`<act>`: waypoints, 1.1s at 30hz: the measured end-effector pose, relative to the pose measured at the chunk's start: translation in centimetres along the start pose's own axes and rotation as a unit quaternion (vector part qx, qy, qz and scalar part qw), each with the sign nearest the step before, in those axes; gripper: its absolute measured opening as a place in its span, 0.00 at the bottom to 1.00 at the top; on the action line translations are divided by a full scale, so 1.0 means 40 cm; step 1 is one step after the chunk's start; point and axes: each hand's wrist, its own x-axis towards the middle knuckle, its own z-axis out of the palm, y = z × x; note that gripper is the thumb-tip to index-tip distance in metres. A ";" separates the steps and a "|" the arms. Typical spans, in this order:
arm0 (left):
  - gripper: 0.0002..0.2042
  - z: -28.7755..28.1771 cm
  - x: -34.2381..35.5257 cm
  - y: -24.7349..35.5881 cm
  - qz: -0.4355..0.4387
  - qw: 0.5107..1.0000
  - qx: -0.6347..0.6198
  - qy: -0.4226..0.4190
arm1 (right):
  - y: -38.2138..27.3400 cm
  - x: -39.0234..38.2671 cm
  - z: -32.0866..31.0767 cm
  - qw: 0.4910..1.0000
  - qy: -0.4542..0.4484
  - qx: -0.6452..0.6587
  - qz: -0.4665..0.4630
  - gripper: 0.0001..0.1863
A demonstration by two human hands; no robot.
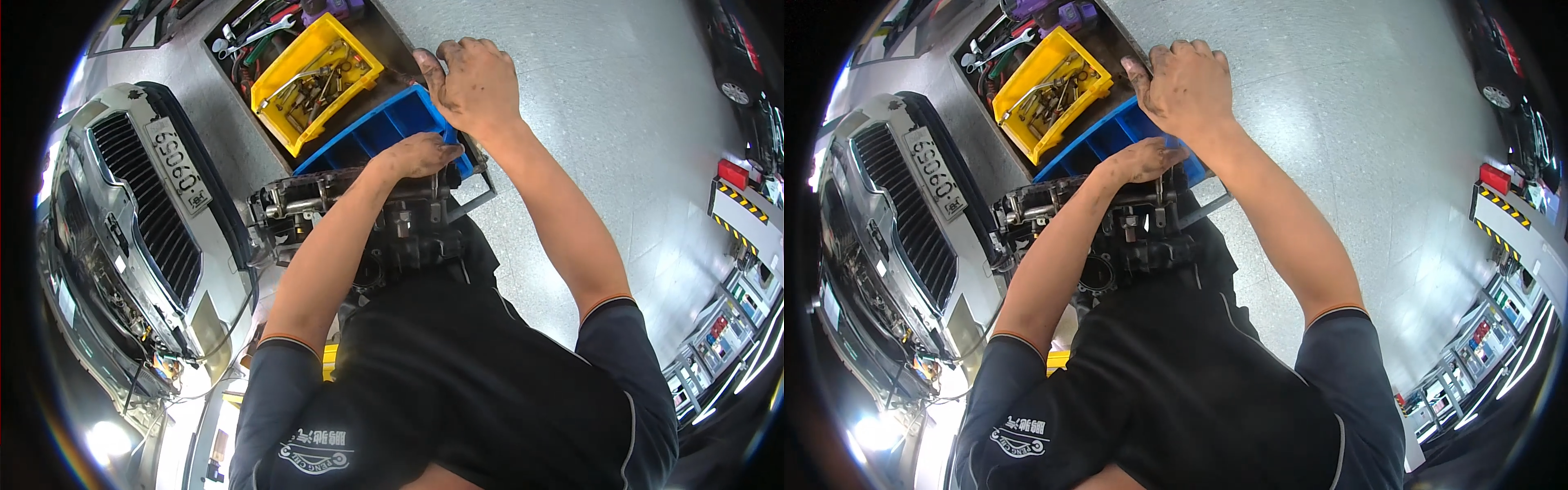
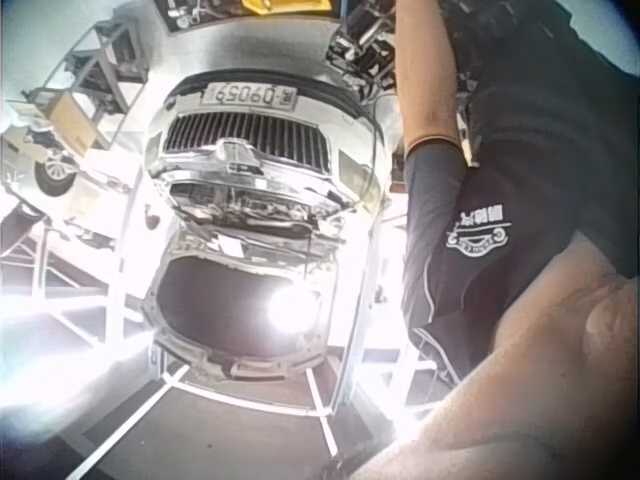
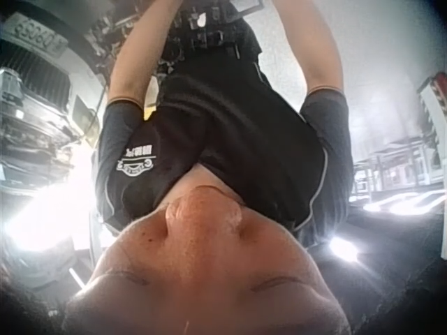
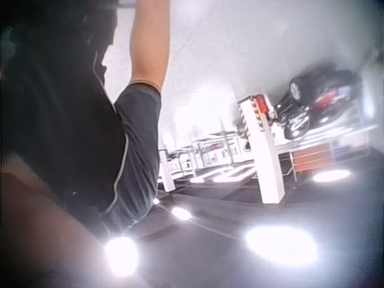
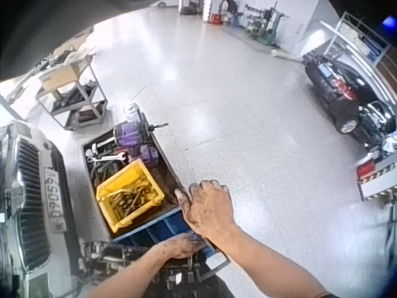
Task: The recorder is disassembling, inspecting, and cleaning engine manifold and fuel rail components in an auto shop.
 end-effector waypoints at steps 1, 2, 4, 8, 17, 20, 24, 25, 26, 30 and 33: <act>0.18 0.014 0.003 -0.012 -0.002 1.000 -0.002 0.001 | -0.004 0.003 0.010 0.999 -0.037 0.028 0.019 0.26; 0.19 0.029 0.008 -0.021 -0.001 1.000 0.000 -0.006 | -0.007 0.004 0.021 0.995 -0.075 0.056 0.039 0.26; 0.20 0.026 0.019 -0.014 0.005 1.000 0.002 -0.012 | 0.008 -0.002 0.055 0.991 -0.102 0.071 0.045 0.27; 0.19 0.000 0.016 0.030 -0.113 0.989 -0.080 -0.052 | -0.005 0.032 -0.051 0.995 -0.092 0.024 0.028 0.26; 0.19 0.004 0.040 0.023 -0.083 0.993 -0.076 -0.048 | 0.027 0.026 0.080 0.976 -0.155 0.038 0.146 0.37; 0.18 0.003 0.035 0.009 0.040 0.996 0.070 -0.025 | 0.010 0.030 0.057 0.988 -0.129 0.056 0.070 0.37; 0.17 0.157 0.034 -0.092 0.012 0.989 -0.069 0.132 | -0.056 0.033 -0.130 0.998 0.020 0.061 -0.022 0.20; 0.18 0.161 0.035 -0.118 0.096 0.981 -0.141 0.088 | -0.067 0.038 -0.216 0.990 0.087 0.095 -0.049 0.15; 0.18 0.185 0.031 -0.120 0.089 0.982 -0.144 0.088 | -0.097 0.000 -0.110 0.920 0.305 0.244 -0.038 0.13; 0.16 0.093 0.018 -0.010 0.061 0.992 -0.039 0.103 | 0.013 0.011 0.057 0.973 -0.200 0.006 0.113 0.33; 0.14 0.085 0.035 -0.051 0.086 0.990 0.096 0.055 | -0.015 0.031 0.069 0.991 -0.095 0.052 0.081 0.33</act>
